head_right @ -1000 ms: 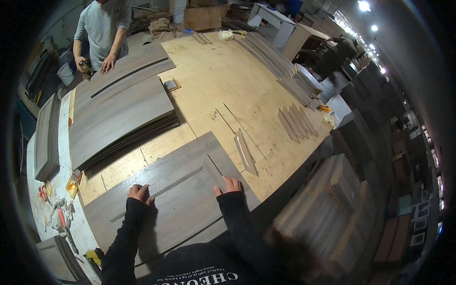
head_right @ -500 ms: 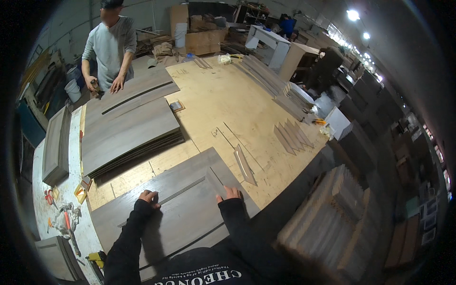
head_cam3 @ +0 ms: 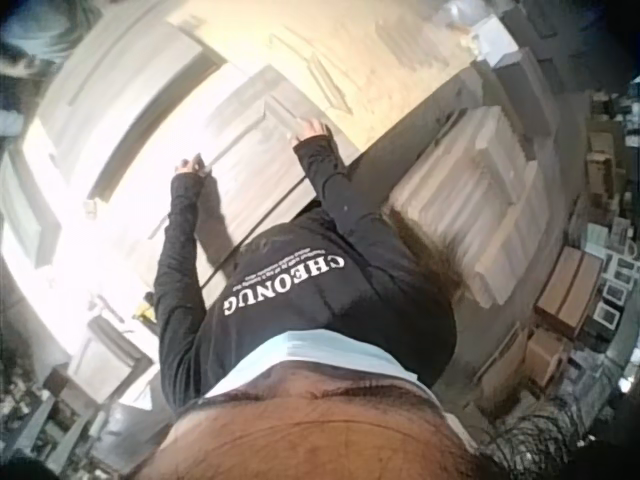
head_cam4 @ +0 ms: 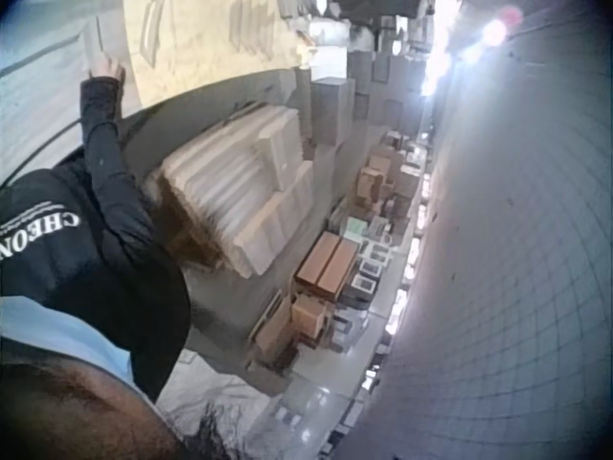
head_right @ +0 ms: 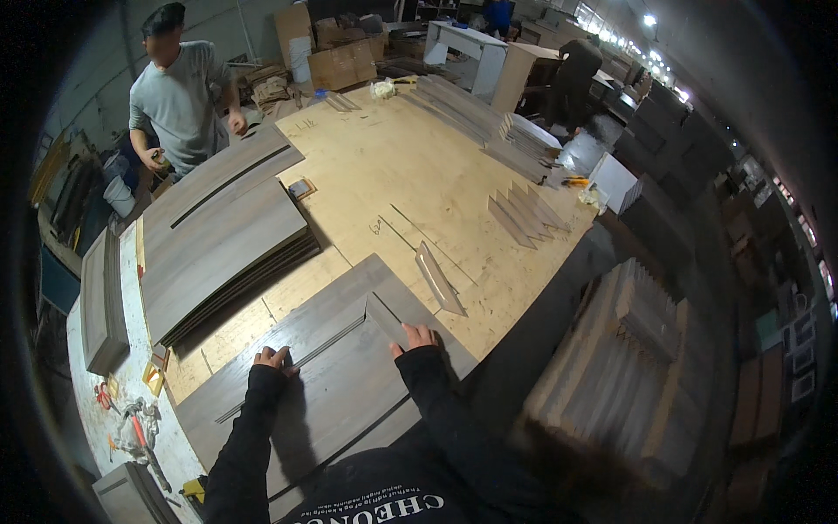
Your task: Assembling wood cabinet door panels using a pneumatic nail gun and wood strips.
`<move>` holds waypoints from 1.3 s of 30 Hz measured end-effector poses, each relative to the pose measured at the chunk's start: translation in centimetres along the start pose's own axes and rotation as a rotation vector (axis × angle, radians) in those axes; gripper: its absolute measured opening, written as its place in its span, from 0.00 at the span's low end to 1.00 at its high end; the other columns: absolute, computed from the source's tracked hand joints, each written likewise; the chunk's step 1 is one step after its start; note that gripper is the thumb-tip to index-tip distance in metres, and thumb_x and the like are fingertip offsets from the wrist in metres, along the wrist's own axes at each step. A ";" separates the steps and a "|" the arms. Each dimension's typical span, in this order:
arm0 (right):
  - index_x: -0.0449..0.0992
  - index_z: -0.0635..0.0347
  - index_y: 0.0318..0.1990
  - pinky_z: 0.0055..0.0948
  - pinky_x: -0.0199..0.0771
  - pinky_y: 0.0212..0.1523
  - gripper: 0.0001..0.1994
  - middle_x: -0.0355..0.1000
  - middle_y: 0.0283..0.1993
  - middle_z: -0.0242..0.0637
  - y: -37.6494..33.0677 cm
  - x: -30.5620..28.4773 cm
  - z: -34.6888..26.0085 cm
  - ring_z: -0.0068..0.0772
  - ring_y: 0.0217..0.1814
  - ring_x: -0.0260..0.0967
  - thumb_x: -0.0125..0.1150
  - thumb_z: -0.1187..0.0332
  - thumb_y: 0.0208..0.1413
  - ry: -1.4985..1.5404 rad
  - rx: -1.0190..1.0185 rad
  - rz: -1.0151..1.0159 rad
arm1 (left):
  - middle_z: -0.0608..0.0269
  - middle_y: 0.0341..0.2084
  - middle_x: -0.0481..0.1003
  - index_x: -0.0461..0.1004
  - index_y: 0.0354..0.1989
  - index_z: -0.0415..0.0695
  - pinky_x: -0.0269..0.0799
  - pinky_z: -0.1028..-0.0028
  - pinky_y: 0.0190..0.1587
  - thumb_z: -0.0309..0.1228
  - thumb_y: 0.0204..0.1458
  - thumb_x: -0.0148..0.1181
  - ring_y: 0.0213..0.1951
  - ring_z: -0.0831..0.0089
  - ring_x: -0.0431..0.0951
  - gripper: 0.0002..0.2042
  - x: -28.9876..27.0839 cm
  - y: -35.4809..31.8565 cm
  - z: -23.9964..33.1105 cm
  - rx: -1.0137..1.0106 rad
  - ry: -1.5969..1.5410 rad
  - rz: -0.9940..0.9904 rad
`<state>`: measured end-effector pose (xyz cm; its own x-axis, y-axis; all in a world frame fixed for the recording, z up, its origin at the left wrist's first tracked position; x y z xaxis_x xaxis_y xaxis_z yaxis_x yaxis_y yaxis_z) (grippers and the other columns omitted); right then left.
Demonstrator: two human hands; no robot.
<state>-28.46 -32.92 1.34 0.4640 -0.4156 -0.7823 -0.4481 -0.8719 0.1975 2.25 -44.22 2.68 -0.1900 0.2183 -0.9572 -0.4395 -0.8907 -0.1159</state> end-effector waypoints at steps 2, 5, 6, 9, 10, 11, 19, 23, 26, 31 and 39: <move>0.68 0.61 0.44 0.39 0.61 0.46 0.24 0.62 0.40 0.45 0.0 0.1 0.1 0.47 0.45 0.58 0.63 0.63 0.36 0.015 0.011 0.002 | 0.54 0.36 0.67 0.67 0.45 0.52 0.65 0.63 0.40 0.43 0.37 0.62 0.38 0.55 0.66 0.24 -0.2 0.4 0.5 -0.013 0.023 -0.020; 0.69 0.61 0.44 0.39 0.62 0.45 0.24 0.62 0.40 0.45 0.1 0.0 -0.1 0.47 0.45 0.58 0.63 0.63 0.35 0.030 -0.018 0.032 | 0.54 0.35 0.67 0.67 0.44 0.51 0.65 0.62 0.39 0.43 0.37 0.62 0.38 0.56 0.66 0.23 -0.2 0.7 0.6 -0.034 0.055 -0.053; 0.68 0.61 0.43 0.39 0.62 0.45 0.24 0.62 0.40 0.45 0.1 0.0 -0.1 0.47 0.45 0.59 0.63 0.63 0.35 0.019 -0.011 0.029 | 0.53 0.34 0.67 0.68 0.43 0.51 0.65 0.62 0.39 0.43 0.36 0.62 0.38 0.56 0.66 0.23 -0.1 0.8 0.6 -0.039 0.065 -0.068; 0.68 0.61 0.43 0.39 0.61 0.45 0.24 0.62 0.40 0.45 0.0 0.1 0.0 0.48 0.44 0.59 0.63 0.63 0.35 0.005 -0.013 0.047 | 0.54 0.34 0.65 0.67 0.42 0.49 0.64 0.61 0.40 0.42 0.36 0.62 0.39 0.57 0.65 0.23 -0.2 0.9 1.2 -0.053 -0.018 -0.049; 0.68 0.61 0.43 0.39 0.61 0.45 0.24 0.62 0.40 0.45 0.0 0.1 0.0 0.48 0.44 0.59 0.63 0.63 0.35 -0.001 -0.026 0.064 | 0.54 0.34 0.65 0.67 0.42 0.49 0.64 0.61 0.40 0.42 0.36 0.62 0.39 0.57 0.65 0.23 -0.2 0.6 1.7 -0.050 -0.014 -0.047; 0.68 0.61 0.43 0.39 0.61 0.45 0.24 0.62 0.40 0.45 0.1 0.0 -0.1 0.48 0.44 0.59 0.63 0.63 0.35 0.000 -0.023 0.073 | 0.54 0.34 0.65 0.67 0.42 0.48 0.63 0.61 0.41 0.42 0.35 0.63 0.40 0.58 0.65 0.23 -0.3 0.2 2.3 -0.058 -0.002 0.012; 0.66 0.61 0.43 0.41 0.61 0.45 0.23 0.61 0.39 0.46 0.1 0.0 -0.6 0.49 0.43 0.58 0.61 0.63 0.36 -0.038 -0.024 0.046 | 0.54 0.35 0.64 0.68 0.41 0.45 0.59 0.60 0.42 0.41 0.36 0.62 0.41 0.58 0.63 0.22 -0.1 -1.1 2.9 -0.105 -0.107 0.210; 0.67 0.61 0.43 0.41 0.61 0.45 0.23 0.61 0.40 0.46 0.1 -0.6 -1.5 0.49 0.44 0.59 0.61 0.63 0.37 -0.062 -0.014 0.031 | 0.54 0.35 0.64 0.68 0.40 0.45 0.59 0.60 0.42 0.40 0.37 0.61 0.41 0.58 0.63 0.21 -1.4 -1.6 4.1 -0.156 -0.129 0.266; 0.67 0.61 0.42 0.41 0.61 0.45 0.23 0.61 0.41 0.44 -0.2 -0.4 -1.3 0.48 0.45 0.58 0.60 0.60 0.37 -0.091 -0.044 0.076 | 0.54 0.35 0.65 0.68 0.39 0.45 0.59 0.60 0.42 0.40 0.37 0.61 0.41 0.58 0.63 0.20 -0.3 -2.0 3.8 -0.138 -0.123 0.334; 0.65 0.56 0.48 0.41 0.60 0.49 0.27 0.63 0.44 0.45 -0.6 -0.2 2.6 0.47 0.49 0.58 0.62 0.58 0.38 -0.079 0.081 -0.102 | 0.54 0.39 0.65 0.68 0.43 0.46 0.60 0.58 0.44 0.45 0.33 0.63 0.43 0.58 0.63 0.27 1.2 -1.0 2.3 -0.168 -0.064 0.135; 0.69 0.61 0.46 0.30 0.69 0.34 0.22 0.71 0.30 0.43 -8.3 -2.1 7.9 0.32 0.31 0.69 0.62 0.62 0.42 0.553 0.554 0.029 | 0.52 0.36 0.66 0.66 0.47 0.46 0.64 0.62 0.41 0.40 0.33 0.64 0.39 0.55 0.67 0.28 3.9 8.4 7.5 0.227 -0.183 0.315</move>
<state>-31.77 -22.78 -3.38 0.6945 -0.6314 -0.3451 -0.7142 -0.6631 -0.2241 -8.73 -47.87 -0.03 -0.4892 0.0350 -0.8715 -0.5131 -0.8196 0.2551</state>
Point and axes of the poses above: each hand's wrist, its own y-axis towards the middle knuckle, its own x-axis out of the palm, z = x × y, the point moved 4 cm from there along y, towards the middle knuckle
